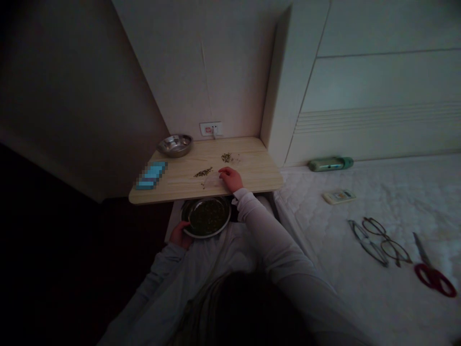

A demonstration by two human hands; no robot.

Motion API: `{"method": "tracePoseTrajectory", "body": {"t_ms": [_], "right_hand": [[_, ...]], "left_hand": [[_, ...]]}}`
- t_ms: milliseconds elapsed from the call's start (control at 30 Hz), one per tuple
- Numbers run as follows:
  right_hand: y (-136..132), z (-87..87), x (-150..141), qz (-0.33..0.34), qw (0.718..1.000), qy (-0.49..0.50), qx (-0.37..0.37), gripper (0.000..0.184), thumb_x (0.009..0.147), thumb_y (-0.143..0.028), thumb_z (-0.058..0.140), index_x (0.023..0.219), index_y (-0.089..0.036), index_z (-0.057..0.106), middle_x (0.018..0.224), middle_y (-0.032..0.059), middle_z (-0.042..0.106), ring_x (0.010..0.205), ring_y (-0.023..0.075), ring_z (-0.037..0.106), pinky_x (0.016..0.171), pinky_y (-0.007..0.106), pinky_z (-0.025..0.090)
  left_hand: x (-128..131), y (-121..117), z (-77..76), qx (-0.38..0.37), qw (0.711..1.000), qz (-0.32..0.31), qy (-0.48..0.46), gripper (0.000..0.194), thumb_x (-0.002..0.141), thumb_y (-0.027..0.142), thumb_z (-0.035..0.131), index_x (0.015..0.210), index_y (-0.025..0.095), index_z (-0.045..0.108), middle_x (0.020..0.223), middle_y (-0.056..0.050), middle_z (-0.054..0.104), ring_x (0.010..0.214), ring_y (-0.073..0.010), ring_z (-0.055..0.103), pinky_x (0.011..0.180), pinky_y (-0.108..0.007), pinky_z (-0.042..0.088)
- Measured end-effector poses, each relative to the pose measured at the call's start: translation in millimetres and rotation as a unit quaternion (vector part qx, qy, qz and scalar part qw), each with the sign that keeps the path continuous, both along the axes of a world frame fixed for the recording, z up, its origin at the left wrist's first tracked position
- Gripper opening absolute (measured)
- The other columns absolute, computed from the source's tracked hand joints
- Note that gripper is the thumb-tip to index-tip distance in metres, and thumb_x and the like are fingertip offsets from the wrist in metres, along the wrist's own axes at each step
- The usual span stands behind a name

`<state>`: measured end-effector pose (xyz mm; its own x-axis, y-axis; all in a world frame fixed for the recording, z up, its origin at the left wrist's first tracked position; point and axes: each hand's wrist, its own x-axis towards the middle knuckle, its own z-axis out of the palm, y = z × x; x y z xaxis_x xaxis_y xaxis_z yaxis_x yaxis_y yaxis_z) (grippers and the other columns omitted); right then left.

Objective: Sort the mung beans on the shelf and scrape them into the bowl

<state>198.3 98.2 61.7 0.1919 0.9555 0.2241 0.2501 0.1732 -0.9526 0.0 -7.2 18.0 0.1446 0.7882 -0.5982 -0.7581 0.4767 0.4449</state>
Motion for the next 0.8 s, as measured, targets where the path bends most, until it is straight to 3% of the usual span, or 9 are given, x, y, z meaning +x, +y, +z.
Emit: {"method": "tracePoseTrajectory", "body": {"t_ms": [500, 800], "right_hand": [[-0.4, 0.7, -0.3, 0.006, 1.000, -0.009, -0.011, 0.018, 0.061, -0.018, 0.047, 0.074, -0.016, 0.059, 0.059, -0.0031, 0.057, 0.053, 0.0087, 0.049, 0.060, 0.024, 0.041], [-2.0, 3.3, -0.9, 0.045, 0.998, 0.036, -0.025, 0.015, 0.059, -0.015, 0.046, 0.068, -0.017, 0.058, 0.054, -0.0042, 0.056, 0.050, 0.0082, 0.048, 0.059, 0.024, 0.042]], "left_hand": [[-0.3, 0.9, -2.1, 0.019, 1.000, -0.002, 0.006, 0.031, 0.058, 0.005, 0.045, 0.080, 0.016, 0.064, 0.062, -0.003, 0.067, 0.086, -0.0221, 0.060, 0.084, -0.035, 0.044], [-0.3, -0.3, 0.0, 0.023, 1.000, -0.005, 0.005, 0.035, 0.059, 0.004, 0.044, 0.086, 0.016, 0.063, 0.068, -0.004, 0.068, 0.090, -0.0228, 0.059, 0.085, -0.036, 0.043]]}}
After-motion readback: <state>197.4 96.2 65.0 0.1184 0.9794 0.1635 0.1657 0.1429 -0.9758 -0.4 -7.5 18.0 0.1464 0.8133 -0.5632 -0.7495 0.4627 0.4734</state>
